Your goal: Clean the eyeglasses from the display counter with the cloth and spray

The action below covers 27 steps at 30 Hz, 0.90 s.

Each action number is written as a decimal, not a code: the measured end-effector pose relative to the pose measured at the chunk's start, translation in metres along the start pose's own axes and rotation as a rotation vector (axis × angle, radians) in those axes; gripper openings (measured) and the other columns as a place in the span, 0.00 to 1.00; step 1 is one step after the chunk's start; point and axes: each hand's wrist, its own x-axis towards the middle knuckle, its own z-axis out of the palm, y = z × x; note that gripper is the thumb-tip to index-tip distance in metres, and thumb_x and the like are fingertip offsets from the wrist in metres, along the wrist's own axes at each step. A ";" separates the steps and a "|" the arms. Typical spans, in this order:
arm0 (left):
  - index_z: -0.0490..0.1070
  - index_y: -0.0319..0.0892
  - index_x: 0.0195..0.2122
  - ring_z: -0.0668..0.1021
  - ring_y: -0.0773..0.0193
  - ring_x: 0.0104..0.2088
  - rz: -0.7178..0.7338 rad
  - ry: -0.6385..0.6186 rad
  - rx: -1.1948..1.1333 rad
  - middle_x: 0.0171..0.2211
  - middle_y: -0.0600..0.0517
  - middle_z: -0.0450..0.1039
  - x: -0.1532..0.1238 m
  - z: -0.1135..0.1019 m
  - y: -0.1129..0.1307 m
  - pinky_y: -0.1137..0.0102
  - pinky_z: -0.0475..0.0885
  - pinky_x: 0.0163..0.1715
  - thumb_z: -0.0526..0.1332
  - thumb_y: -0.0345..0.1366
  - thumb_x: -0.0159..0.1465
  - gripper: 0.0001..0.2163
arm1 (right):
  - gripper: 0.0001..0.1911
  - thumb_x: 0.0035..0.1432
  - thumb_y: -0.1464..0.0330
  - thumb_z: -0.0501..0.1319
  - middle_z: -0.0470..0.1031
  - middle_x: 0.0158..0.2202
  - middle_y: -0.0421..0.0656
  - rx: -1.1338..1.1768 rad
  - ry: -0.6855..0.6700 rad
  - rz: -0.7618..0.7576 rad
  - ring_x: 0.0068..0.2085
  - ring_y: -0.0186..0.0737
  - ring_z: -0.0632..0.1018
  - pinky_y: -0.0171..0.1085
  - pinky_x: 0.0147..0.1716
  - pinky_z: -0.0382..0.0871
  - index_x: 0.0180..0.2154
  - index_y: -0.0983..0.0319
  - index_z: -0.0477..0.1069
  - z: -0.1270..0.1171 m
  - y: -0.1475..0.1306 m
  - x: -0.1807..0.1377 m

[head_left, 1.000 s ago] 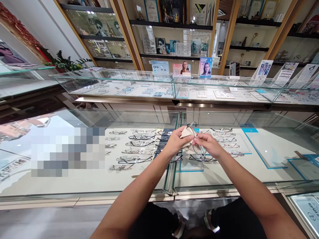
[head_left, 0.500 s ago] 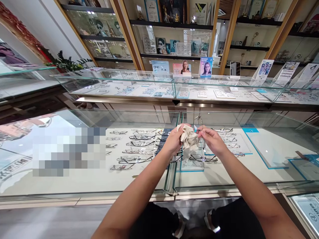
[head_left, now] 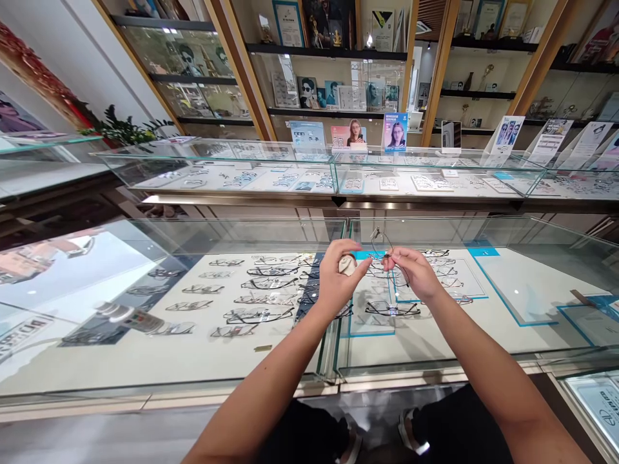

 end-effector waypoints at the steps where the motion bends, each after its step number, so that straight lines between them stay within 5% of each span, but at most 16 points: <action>1: 0.77 0.44 0.46 0.78 0.61 0.38 0.059 0.001 0.039 0.47 0.46 0.77 -0.001 0.000 0.000 0.64 0.74 0.43 0.72 0.46 0.60 0.16 | 0.21 0.59 0.50 0.67 0.73 0.29 0.42 -0.019 -0.025 0.005 0.39 0.44 0.75 0.44 0.49 0.68 0.25 0.58 0.74 -0.001 0.000 0.000; 5: 0.71 0.47 0.61 0.81 0.61 0.39 0.177 -0.123 0.120 0.58 0.42 0.76 -0.003 -0.002 -0.003 0.62 0.76 0.45 0.73 0.47 0.61 0.28 | 0.20 0.59 0.52 0.67 0.74 0.27 0.42 -0.079 -0.104 0.024 0.36 0.42 0.74 0.42 0.45 0.67 0.24 0.58 0.76 -0.002 -0.003 -0.001; 10: 0.74 0.45 0.57 0.80 0.52 0.52 0.209 -0.128 0.210 0.53 0.41 0.79 -0.005 -0.001 -0.004 0.63 0.78 0.43 0.71 0.51 0.61 0.26 | 0.20 0.58 0.52 0.67 0.75 0.24 0.42 -0.107 -0.138 0.046 0.32 0.42 0.74 0.42 0.43 0.68 0.22 0.59 0.75 -0.003 -0.007 -0.002; 19: 0.75 0.46 0.54 0.81 0.51 0.53 0.281 -0.091 0.216 0.52 0.42 0.80 -0.006 0.000 -0.009 0.62 0.79 0.45 0.73 0.47 0.60 0.23 | 0.18 0.60 0.57 0.66 0.75 0.26 0.42 -0.157 -0.161 0.012 0.33 0.41 0.73 0.42 0.41 0.67 0.23 0.59 0.76 -0.004 -0.010 -0.003; 22: 0.74 0.46 0.55 0.81 0.52 0.52 0.322 -0.051 0.212 0.52 0.43 0.79 -0.007 -0.001 -0.007 0.63 0.79 0.43 0.73 0.45 0.60 0.23 | 0.14 0.60 0.59 0.65 0.76 0.28 0.42 -0.163 -0.063 -0.053 0.35 0.42 0.74 0.42 0.42 0.68 0.25 0.59 0.77 -0.004 -0.009 -0.003; 27: 0.73 0.45 0.54 0.80 0.53 0.51 0.323 0.052 0.236 0.50 0.43 0.79 -0.006 0.000 -0.004 0.64 0.78 0.42 0.73 0.46 0.61 0.22 | 0.05 0.55 0.65 0.65 0.76 0.29 0.40 -0.157 0.314 -0.147 0.36 0.41 0.74 0.42 0.43 0.69 0.28 0.58 0.75 -0.008 -0.008 0.000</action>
